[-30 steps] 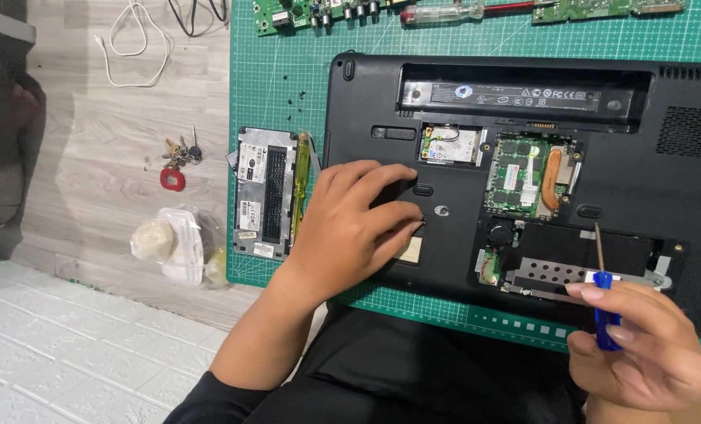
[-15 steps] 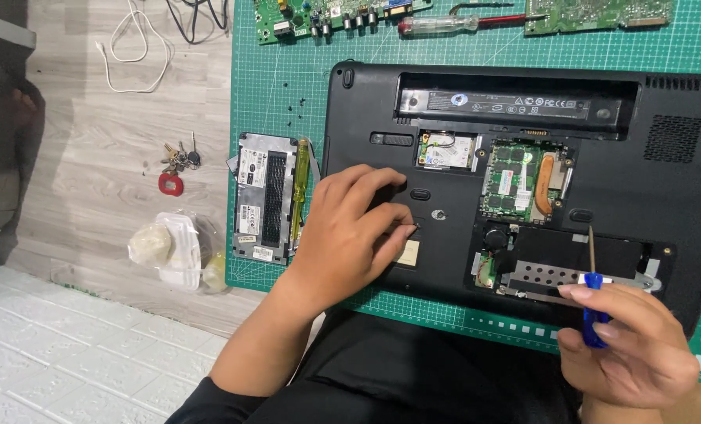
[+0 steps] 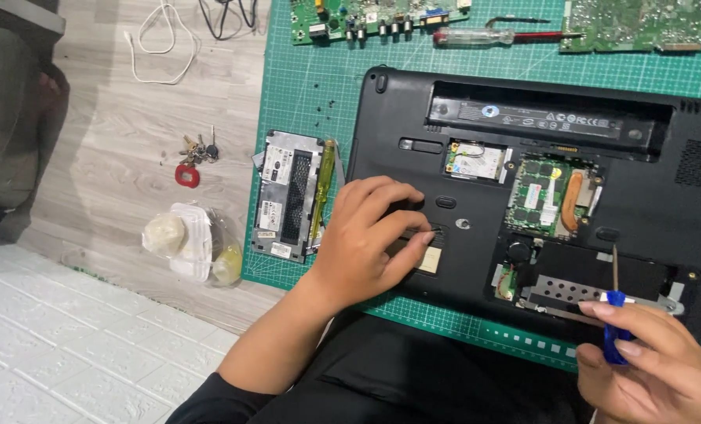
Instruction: Disassembling a laptop by removing screws and extracting internal hardware components like the hard drive and RAM.
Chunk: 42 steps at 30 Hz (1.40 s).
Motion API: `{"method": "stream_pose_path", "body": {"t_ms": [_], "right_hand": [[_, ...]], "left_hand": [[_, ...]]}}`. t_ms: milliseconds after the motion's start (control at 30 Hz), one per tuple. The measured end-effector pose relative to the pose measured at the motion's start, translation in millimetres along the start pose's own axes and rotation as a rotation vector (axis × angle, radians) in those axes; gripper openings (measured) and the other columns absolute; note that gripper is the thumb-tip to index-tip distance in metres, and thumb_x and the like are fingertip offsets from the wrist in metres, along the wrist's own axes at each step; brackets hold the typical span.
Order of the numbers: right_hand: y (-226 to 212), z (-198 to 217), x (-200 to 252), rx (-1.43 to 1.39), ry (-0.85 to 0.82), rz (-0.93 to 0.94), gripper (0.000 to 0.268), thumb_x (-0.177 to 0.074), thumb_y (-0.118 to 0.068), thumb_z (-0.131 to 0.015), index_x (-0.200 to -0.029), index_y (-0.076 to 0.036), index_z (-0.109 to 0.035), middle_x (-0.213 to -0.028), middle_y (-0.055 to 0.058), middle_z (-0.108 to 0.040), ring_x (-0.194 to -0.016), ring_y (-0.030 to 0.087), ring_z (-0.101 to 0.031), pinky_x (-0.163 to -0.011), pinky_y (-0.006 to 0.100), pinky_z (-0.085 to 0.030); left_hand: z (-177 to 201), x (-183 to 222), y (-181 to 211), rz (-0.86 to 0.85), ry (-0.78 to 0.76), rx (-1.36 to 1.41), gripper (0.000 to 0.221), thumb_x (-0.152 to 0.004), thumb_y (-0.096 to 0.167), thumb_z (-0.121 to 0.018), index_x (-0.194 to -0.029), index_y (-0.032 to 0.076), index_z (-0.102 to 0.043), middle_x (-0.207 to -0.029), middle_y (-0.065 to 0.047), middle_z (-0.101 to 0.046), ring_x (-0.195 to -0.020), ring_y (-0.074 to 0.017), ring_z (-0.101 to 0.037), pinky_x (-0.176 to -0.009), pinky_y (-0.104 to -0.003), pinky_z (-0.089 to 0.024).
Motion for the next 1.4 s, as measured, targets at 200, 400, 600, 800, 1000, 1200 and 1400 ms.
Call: {"method": "stream_pose_path", "body": {"t_ms": [200, 400, 600, 800, 1000, 1200, 1400], "right_hand": [[-1, -1, -2, 0.014, 0.025, -0.041, 0.062, -0.074, 0.000, -0.077, -0.123, -0.013, -0.041, -0.128, 0.016, -0.063, -0.118, 0.031, -0.070, -0.100, 0.037, -0.059], [-8, -7, 0, 0.041, 0.077, -0.096, 0.058, -0.081, -0.005, -0.075, -0.122, -0.007, -0.034, -0.128, 0.020, -0.059, -0.120, 0.035, -0.067, -0.104, 0.038, -0.056], [2, -16, 11, 0.041, 0.192, -0.095, 0.047, -0.092, -0.009, -0.066, -0.122, -0.007, -0.029, -0.128, 0.025, -0.056, -0.116, 0.040, -0.066, -0.104, 0.042, -0.053], [49, -6, 48, -0.072, 0.087, -0.092, 0.050, -0.088, -0.014, -0.062, -0.127, -0.019, -0.032, -0.137, 0.016, -0.054, -0.124, 0.035, -0.066, -0.112, 0.042, -0.058], [44, -23, 59, -0.128, 0.322, -0.124, 0.032, -0.105, -0.014, -0.045, -0.130, -0.013, -0.025, -0.139, 0.019, -0.046, -0.120, 0.040, -0.062, -0.108, 0.042, -0.056], [54, -23, 62, -0.150, 0.320, -0.056, 0.036, -0.102, -0.027, -0.043, -0.132, -0.016, -0.026, -0.138, 0.019, -0.046, -0.118, 0.040, -0.062, -0.108, 0.047, -0.058], [67, 4, 59, -0.189, 0.063, -0.038, 0.048, -0.087, -0.023, -0.055, -0.128, -0.022, -0.031, -0.141, 0.019, -0.048, -0.126, 0.040, -0.061, -0.112, 0.049, -0.057]], "left_hand": [[45, 18, -39, 0.196, 0.032, 0.098, 0.016, -0.083, 0.008, -0.073, -0.098, 0.005, -0.067, -0.122, -0.012, -0.060, -0.117, -0.0288, -0.056, -0.104, -0.040, -0.044], [100, 52, -127, 0.415, 0.009, -0.280, 0.048, -0.091, 0.011, -0.063, -0.136, 0.001, -0.051, -0.144, -0.021, -0.051, -0.135, -0.0369, -0.046, -0.112, -0.047, -0.036], [94, 64, -164, 0.609, 0.101, 0.034, 0.038, -0.089, 0.003, -0.060, -0.127, 0.001, -0.063, -0.125, -0.014, -0.068, -0.113, -0.0237, -0.064, -0.091, -0.032, -0.051], [88, 72, -171, 0.615, 0.202, 0.132, 0.038, -0.086, 0.002, -0.065, -0.124, 0.005, -0.066, -0.116, -0.010, -0.070, -0.099, -0.0175, -0.065, -0.084, -0.029, -0.053], [83, 72, -172, 0.561, 0.079, 0.097, 0.043, -0.081, 0.009, -0.075, -0.124, 0.010, -0.068, -0.135, -0.010, -0.059, -0.118, -0.0219, -0.060, -0.093, -0.033, -0.051], [74, 71, -174, 0.586, -0.012, 0.074, 0.069, -0.064, 0.009, -0.084, -0.130, 0.011, -0.063, -0.146, -0.012, -0.049, -0.126, -0.0279, -0.056, -0.097, -0.037, -0.051], [78, 61, -157, 0.586, -0.011, 0.049, 0.065, -0.063, 0.010, -0.085, -0.124, 0.008, -0.060, -0.145, -0.011, -0.047, -0.126, -0.0287, -0.054, -0.096, -0.041, -0.052]]}}
Point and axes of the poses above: each hand's wrist, its own x-axis away from the middle knuckle, its own z-axis out of the back of the hand, y = z × x, the point moved 6 cm from there along -x, towards the middle knuckle
